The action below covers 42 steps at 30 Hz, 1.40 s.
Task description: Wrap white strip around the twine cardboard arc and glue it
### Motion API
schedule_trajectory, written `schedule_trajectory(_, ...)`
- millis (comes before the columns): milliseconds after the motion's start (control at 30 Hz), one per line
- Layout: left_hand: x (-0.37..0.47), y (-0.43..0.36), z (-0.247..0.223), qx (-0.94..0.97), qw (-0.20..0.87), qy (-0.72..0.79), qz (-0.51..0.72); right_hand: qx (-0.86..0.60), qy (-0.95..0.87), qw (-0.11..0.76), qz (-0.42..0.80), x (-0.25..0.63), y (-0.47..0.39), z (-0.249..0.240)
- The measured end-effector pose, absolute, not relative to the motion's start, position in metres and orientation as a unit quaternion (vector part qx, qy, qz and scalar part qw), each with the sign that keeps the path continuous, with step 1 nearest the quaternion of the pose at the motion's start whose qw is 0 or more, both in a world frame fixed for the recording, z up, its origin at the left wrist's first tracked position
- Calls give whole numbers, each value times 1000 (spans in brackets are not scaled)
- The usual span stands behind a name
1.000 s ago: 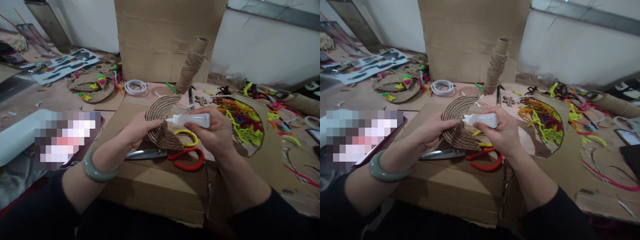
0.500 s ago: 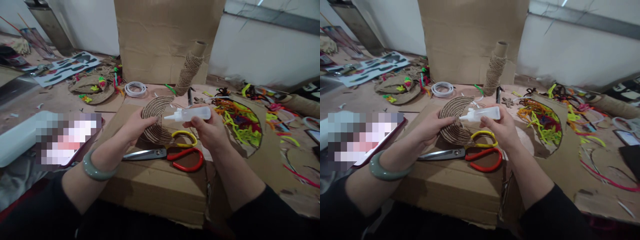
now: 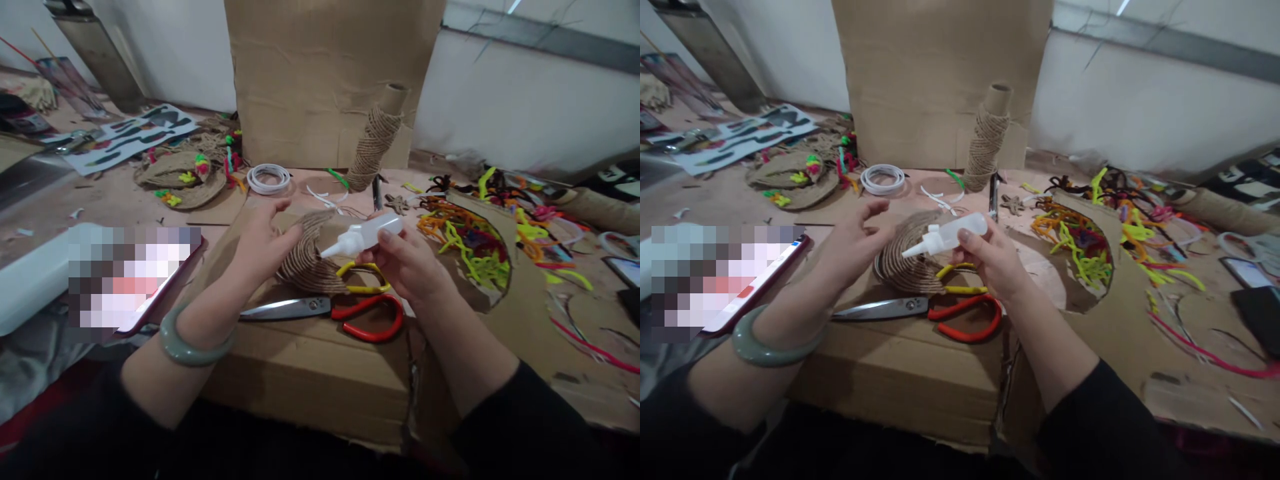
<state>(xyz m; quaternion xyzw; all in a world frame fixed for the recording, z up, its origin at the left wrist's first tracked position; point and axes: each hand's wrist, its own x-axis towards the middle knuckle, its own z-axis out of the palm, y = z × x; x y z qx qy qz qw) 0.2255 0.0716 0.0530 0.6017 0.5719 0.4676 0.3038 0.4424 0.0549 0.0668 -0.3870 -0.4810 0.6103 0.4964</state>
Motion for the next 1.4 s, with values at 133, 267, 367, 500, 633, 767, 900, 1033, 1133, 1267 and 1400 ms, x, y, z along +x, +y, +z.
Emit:
schedule_trajectory(133, 232, 57, 70, 589, 463, 504, 430, -364, -560, 383, 638, 440, 49, 70)
schedule_trajectory(267, 238, 50, 78, 580, 630, 424, 293, -386, -637, 313, 589, 436, 44, 74)
schedule_trajectory(367, 236, 52, 77, 583, 667, 390, 249, -399, -686, 288, 536, 434, 42, 74)
schedule_trajectory(500, 231, 54, 76, 580, 695, 365, 219, -414, -698, 270, 517, 434, 41, 73)
schedule_trajectory(633, 231, 54, 73, 550, 724, 341, 237, -417, -716, 275, 488, 434, 44, 72)
schedule_trajectory(767, 231, 59, 67, 494, 729, 343, 328, -443, -749, 286, 401, 435, 48, 79)
schedule_trajectory(900, 228, 66, 64, 406, 713, 366, 439, -491, -836, 134, 206, 444, 47, 93)
schedule_trajectory(1033, 226, 68, 65, 342, 721, 343, 495, -480, -871, -44, 95, 464, 36, 95)
schedule_trajectory(1133, 226, 66, 68, 306, 730, 336, 511, -442, -888, -78, 96, 470, 24, 88)
schedule_trajectory(1267, 228, 66, 72, 264, 734, 359, 512, -433, -892, -88, 90, 458, 12, 78)
schedule_trajectory(1400, 228, 68, 75, 225, 732, 375, 523, -437, -893, -89, 68, 448, 4, 77)
